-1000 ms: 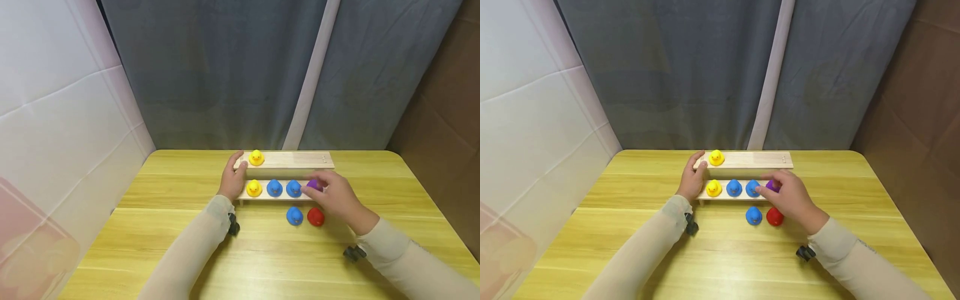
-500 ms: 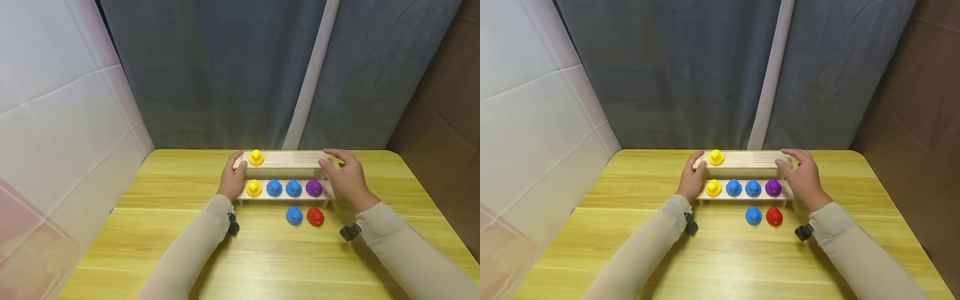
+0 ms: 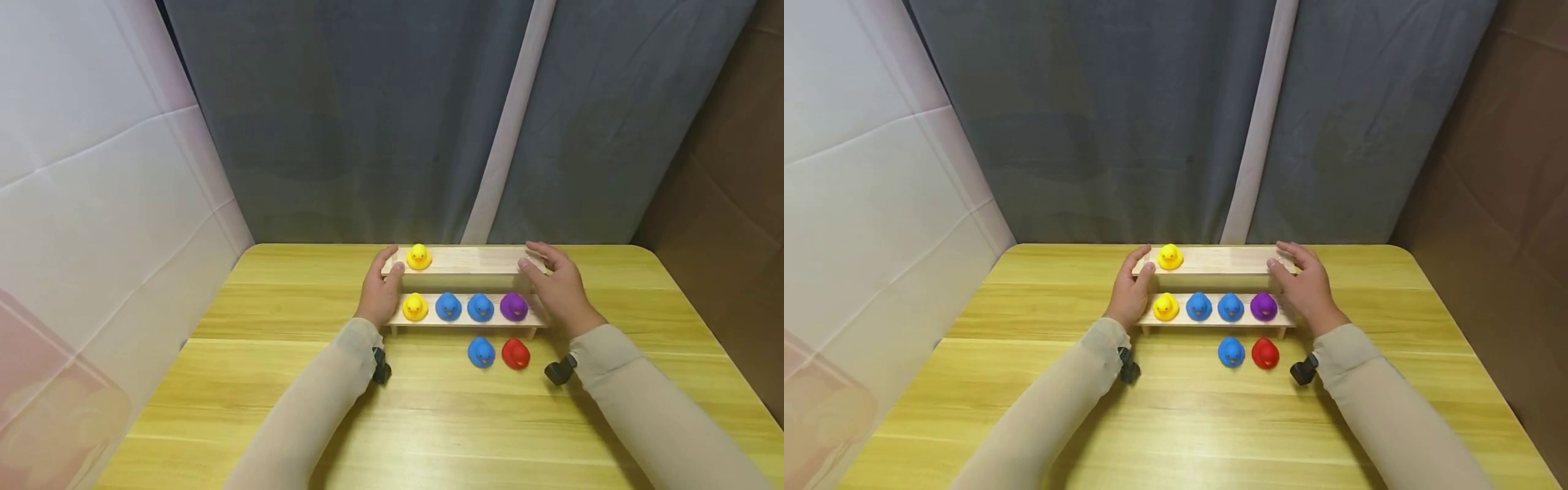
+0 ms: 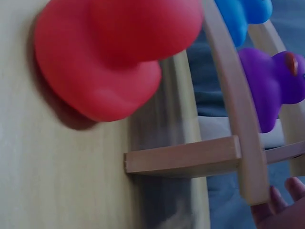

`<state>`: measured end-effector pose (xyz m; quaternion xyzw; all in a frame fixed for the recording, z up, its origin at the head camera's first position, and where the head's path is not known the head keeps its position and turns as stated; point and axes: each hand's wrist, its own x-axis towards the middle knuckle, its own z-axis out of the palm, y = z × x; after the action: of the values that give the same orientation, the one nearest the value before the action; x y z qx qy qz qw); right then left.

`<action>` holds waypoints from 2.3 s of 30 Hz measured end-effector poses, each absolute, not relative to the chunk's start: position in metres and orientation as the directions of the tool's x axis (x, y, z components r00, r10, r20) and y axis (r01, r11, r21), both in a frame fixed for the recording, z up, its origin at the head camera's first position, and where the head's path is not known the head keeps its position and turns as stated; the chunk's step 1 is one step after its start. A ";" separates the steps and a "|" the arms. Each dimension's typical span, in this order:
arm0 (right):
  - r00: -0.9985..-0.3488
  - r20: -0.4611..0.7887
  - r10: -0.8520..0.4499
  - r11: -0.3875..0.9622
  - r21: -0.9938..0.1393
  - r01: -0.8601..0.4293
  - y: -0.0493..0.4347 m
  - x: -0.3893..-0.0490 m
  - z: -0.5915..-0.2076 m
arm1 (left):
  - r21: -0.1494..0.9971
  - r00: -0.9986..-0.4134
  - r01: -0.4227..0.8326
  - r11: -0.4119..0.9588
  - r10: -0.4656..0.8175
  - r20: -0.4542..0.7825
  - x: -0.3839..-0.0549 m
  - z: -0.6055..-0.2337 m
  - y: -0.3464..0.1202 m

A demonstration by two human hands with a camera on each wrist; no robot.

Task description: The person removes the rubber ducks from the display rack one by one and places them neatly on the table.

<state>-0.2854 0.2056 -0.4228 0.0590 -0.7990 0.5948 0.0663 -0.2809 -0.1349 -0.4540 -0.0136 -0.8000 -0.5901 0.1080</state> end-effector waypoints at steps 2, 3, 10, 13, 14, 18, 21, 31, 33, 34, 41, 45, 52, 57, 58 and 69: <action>-0.985 0.173 -0.021 0.257 -0.951 -0.172 0.205 -0.288 -0.427 | 0.941 -0.976 0.148 0.303 -0.106 0.188 -0.281 -0.455 -0.135; -0.984 0.175 -0.028 0.250 -0.952 -0.176 0.204 -0.289 -0.428 | 0.942 -0.977 0.146 0.303 -0.108 0.186 -0.281 -0.455 -0.135; -0.987 0.146 -0.073 0.294 -0.942 -0.161 0.202 -0.290 -0.434 | 0.945 -0.978 0.140 0.296 -0.108 0.178 -0.279 -0.454 -0.135; -0.989 0.134 -0.069 0.283 -0.948 -0.148 0.201 -0.291 -0.436 | 0.944 -0.977 0.143 0.296 -0.107 0.182 -0.278 -0.453 -0.135; -0.989 0.136 -0.064 0.284 -0.947 -0.149 0.201 -0.291 -0.437 | 0.944 -0.977 0.144 0.297 -0.107 0.183 -0.278 -0.452 -0.135; -0.986 0.159 -0.043 0.291 -0.942 -0.165 0.198 -0.292 -0.440 | 0.942 -0.977 0.143 0.304 -0.110 0.184 -0.278 -0.451 -0.135; -0.984 0.174 -0.026 0.299 -0.938 -0.174 0.198 -0.294 -0.444 | 0.941 -0.977 0.146 0.305 -0.107 0.186 -0.278 -0.451 -0.135; -0.979 0.203 -0.007 0.271 -0.942 -0.197 0.196 -0.297 -0.451 | 0.931 -0.981 0.126 0.344 -0.094 0.167 -0.279 -0.445 -0.140; -0.980 0.197 -0.007 0.264 -0.945 -0.192 0.196 -0.297 -0.451 | 0.936 -0.984 0.115 0.333 -0.094 0.154 -0.279 -0.442 -0.142; -0.981 0.195 -0.006 0.261 -0.946 -0.189 0.197 -0.297 -0.451 | 0.941 -0.985 0.107 0.320 -0.093 0.143 -0.279 -0.439 -0.142; -0.982 0.188 0.000 0.271 -0.945 -0.181 0.198 -0.297 -0.451 | 0.914 -0.988 0.130 0.385 -0.026 0.152 -0.282 -0.423 -0.146; -0.979 0.206 -0.004 0.247 -0.948 -0.200 0.197 -0.297 -0.451 | 0.857 -0.981 0.180 0.484 0.019 0.195 -0.283 -0.416 -0.148; -0.976 0.215 -0.014 0.267 -0.940 -0.211 0.197 -0.297 -0.454 | 0.853 -0.976 0.214 0.476 0.064 0.210 -0.284 -0.402 -0.146; -0.975 0.221 -0.016 0.270 -0.938 -0.217 0.197 -0.296 -0.453 | 0.853 -0.972 0.233 0.467 0.096 0.213 -0.287 -0.396 -0.143; -0.975 0.222 -0.016 0.266 -0.939 -0.218 0.197 -0.296 -0.452 | 0.849 -0.972 0.236 0.473 0.104 0.212 -0.288 -0.396 -0.143; -0.971 0.240 -0.002 0.256 -0.938 -0.232 0.196 -0.294 -0.452 | 0.813 -0.969 0.246 0.527 0.165 0.186 -0.292 -0.393 -0.142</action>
<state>-0.2940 0.1960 -0.4522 0.0745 -0.7868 0.6052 0.0951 -0.2923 -0.1419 -0.3934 -0.1176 -0.8729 -0.4716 0.0432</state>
